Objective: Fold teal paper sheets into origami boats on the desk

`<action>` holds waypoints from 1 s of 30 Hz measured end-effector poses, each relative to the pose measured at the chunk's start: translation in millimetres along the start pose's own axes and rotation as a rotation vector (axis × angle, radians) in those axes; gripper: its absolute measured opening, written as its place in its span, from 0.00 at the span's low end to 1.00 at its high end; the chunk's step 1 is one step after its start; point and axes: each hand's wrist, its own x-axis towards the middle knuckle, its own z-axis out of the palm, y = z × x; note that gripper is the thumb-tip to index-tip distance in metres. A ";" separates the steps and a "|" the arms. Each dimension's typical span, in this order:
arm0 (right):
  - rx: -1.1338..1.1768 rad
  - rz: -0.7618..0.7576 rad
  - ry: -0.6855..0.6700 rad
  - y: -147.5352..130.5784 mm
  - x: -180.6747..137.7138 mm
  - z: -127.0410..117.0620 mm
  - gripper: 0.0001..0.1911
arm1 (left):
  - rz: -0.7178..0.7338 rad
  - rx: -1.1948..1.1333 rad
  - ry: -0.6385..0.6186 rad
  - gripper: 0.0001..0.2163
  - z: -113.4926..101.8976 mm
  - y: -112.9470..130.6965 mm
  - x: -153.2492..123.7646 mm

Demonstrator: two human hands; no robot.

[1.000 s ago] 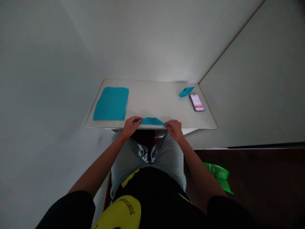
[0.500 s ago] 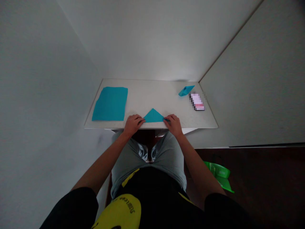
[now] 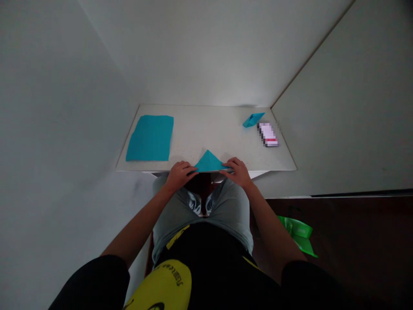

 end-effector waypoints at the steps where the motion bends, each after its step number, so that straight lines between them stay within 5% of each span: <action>1: 0.023 0.008 -0.011 -0.6 0.1 -1.0 0.21 | -0.006 -0.005 0.001 0.10 0.2 -0.1 -0.8; 12: 0.071 0.050 -0.029 -3.0 4.6 -6.7 0.21 | -0.050 -0.193 -0.020 0.13 -6.4 -9.9 8.6; 17: 0.044 0.063 -0.012 -6.5 5.1 -5.1 0.23 | -0.013 -0.049 -0.033 0.12 -9.0 -5.0 12.3; 20: 0.022 0.087 0.017 -8.7 7.1 -1.2 0.19 | -0.022 0.082 -0.069 0.22 -7.7 4.0 20.1; 25: 0.144 0.135 0.028 -20.4 13.6 10.6 0.12 | -0.061 0.143 -0.120 0.25 6.6 22.8 41.7; 30: 0.237 0.229 0.206 -41.3 25.4 28.9 0.20 | -0.206 -0.076 -0.015 0.26 27.3 33.0 57.5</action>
